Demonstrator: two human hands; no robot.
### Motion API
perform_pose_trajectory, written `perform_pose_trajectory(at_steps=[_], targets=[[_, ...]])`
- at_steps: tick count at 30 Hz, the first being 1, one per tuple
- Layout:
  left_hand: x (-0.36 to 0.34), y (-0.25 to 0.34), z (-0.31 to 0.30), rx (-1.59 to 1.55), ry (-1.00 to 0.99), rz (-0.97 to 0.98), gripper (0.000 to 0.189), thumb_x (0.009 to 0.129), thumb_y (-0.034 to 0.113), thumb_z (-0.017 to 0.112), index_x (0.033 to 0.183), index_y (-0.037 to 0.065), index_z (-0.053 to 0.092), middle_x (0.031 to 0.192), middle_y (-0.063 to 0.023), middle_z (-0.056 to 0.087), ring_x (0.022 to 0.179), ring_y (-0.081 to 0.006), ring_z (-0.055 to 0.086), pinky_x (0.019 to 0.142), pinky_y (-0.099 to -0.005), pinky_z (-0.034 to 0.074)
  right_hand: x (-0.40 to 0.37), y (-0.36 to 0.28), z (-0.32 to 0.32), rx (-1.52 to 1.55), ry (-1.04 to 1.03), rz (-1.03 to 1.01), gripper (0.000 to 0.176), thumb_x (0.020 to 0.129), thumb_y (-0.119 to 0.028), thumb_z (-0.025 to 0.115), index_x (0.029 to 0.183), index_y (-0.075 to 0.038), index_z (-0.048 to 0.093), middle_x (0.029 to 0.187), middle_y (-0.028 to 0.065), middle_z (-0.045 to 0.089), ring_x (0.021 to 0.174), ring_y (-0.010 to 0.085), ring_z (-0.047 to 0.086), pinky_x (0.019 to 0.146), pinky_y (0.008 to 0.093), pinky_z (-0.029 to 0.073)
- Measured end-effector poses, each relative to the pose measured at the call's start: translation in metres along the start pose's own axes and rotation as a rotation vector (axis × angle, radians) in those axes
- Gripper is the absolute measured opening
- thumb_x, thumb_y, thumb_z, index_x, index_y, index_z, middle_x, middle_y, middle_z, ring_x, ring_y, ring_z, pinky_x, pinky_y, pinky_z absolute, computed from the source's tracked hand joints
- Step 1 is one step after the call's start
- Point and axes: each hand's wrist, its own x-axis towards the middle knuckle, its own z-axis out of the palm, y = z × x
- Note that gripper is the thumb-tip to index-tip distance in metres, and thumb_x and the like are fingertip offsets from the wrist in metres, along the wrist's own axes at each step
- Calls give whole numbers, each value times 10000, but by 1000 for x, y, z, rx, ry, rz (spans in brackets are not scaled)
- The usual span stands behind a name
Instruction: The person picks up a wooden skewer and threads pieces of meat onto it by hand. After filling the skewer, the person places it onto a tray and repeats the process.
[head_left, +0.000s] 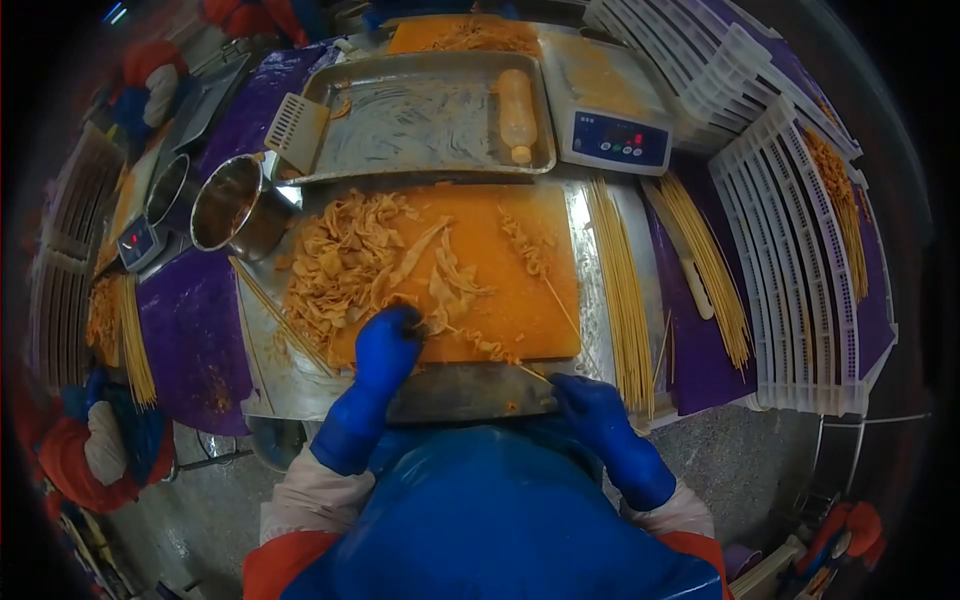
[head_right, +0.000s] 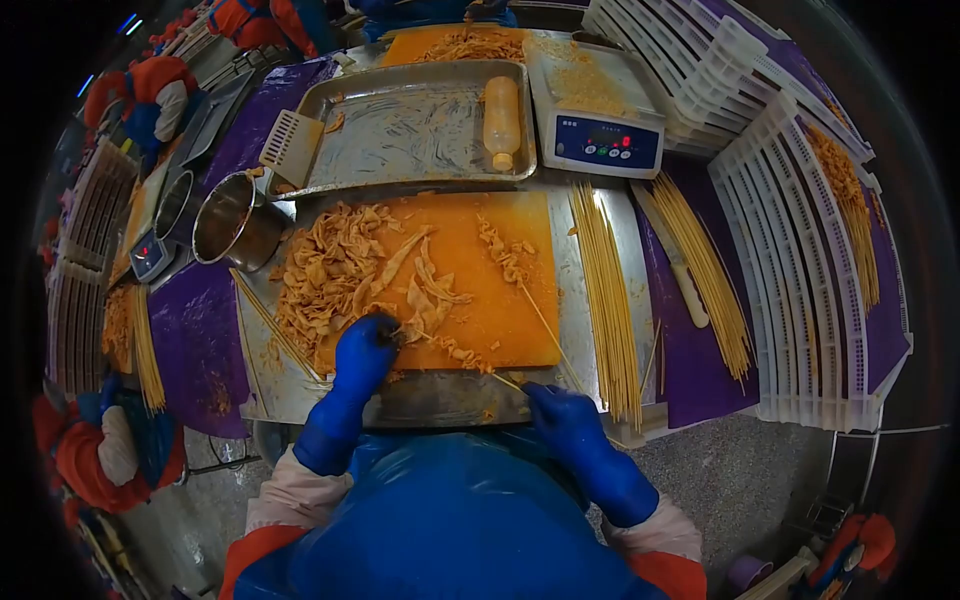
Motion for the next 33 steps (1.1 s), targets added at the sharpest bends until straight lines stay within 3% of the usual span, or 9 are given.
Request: perform_pose_trajectory(at_steps=[4, 7, 10, 12, 13, 17, 23, 29, 33], targets=[[22, -22, -27, -84, -33, 18, 193, 829, 64, 726, 1009, -3, 730, 936, -159, 727, 815, -255, 692, 738, -344, 535, 4, -9, 6, 90, 35, 35, 193, 928, -121, 649, 1111, -91, 707, 930, 197, 716, 788, 389, 703, 664, 431, 557], [15, -15, -69, -77, -1, 34, 160, 837, 60, 731, 985, -2, 730, 862, -140, 712, 787, -251, 695, 712, -347, 537, 6, -10, 2, 139, -33, 71, 180, 919, -126, 670, 1086, -77, 714, 940, 196, 717, 799, 386, 704, 666, 428, 555], [-27, -7, -84, -73, -244, -84, 169, 818, 64, 753, 976, 9, 732, 874, -136, 704, 808, -256, 692, 714, -342, 537, -3, -7, 3, 142, -44, 26, 178, 912, -124, 680, 1078, -69, 717, 949, 194, 719, 821, 384, 706, 676, 426, 556], [-58, -11, -67, -23, -166, 12, 218, 782, 36, 762, 998, 22, 733, 929, -142, 699, 872, -278, 688, 756, -366, 540, -10, 3, 12, 133, -41, -34, 180, 912, -116, 678, 1081, -71, 718, 948, 190, 722, 830, 382, 707, 682, 424, 557], [-64, -15, -57, 128, -139, 206, 289, 789, 58, 743, 1077, 51, 725, 979, -145, 686, 918, -312, 665, 780, -412, 529, -11, 3, 16, 137, -64, -27, 181, 913, -116, 675, 1082, -71, 718, 950, 189, 722, 834, 381, 708, 685, 424, 558], [-79, -8, -14, 537, -61, 110, 426, 784, 169, 728, 1205, 120, 685, 1011, -139, 664, 926, -340, 620, 778, -440, 492, -2, -7, 30, 207, -82, 5, 187, 916, -115, 666, 1091, -73, 719, 954, 190, 724, 849, 377, 711, 699, 421, 562], [-88, -7, -21, 566, -39, 246, 275, 800, 202, 658, 1058, 110, 682, 1014, -111, 621, 963, -313, 588, 775, -466, 464, -6, -7, 28, 209, -55, 53, 189, 921, -122, 655, 1091, -70, 721, 963, 198, 723, 864, 386, 710, 725, 419, 565], [-74, -1, -10, 634, -130, 168, 222, 766, 224, 698, 960, 116, 692, 931, -103, 627, 901, -310, 607, 752, -462, 470, 10, -13, 40, 148, 12, 53, 194, 924, -132, 649, 1089, -56, 717, 971, 207, 716, 870, 397, 706, 743, 428, 564], [-58, -1, -23, 244, -135, 124, 196, 724, 193, 736, 880, 80, 703, 866, -132, 642, 831, -323, 636, 728, -449, 496, 13, -9, 34, 196, 53, 53, 194, 919, -126, 649, 1085, -49, 713, 973, 209, 714, 886, 396, 705, 749, 424, 564]])
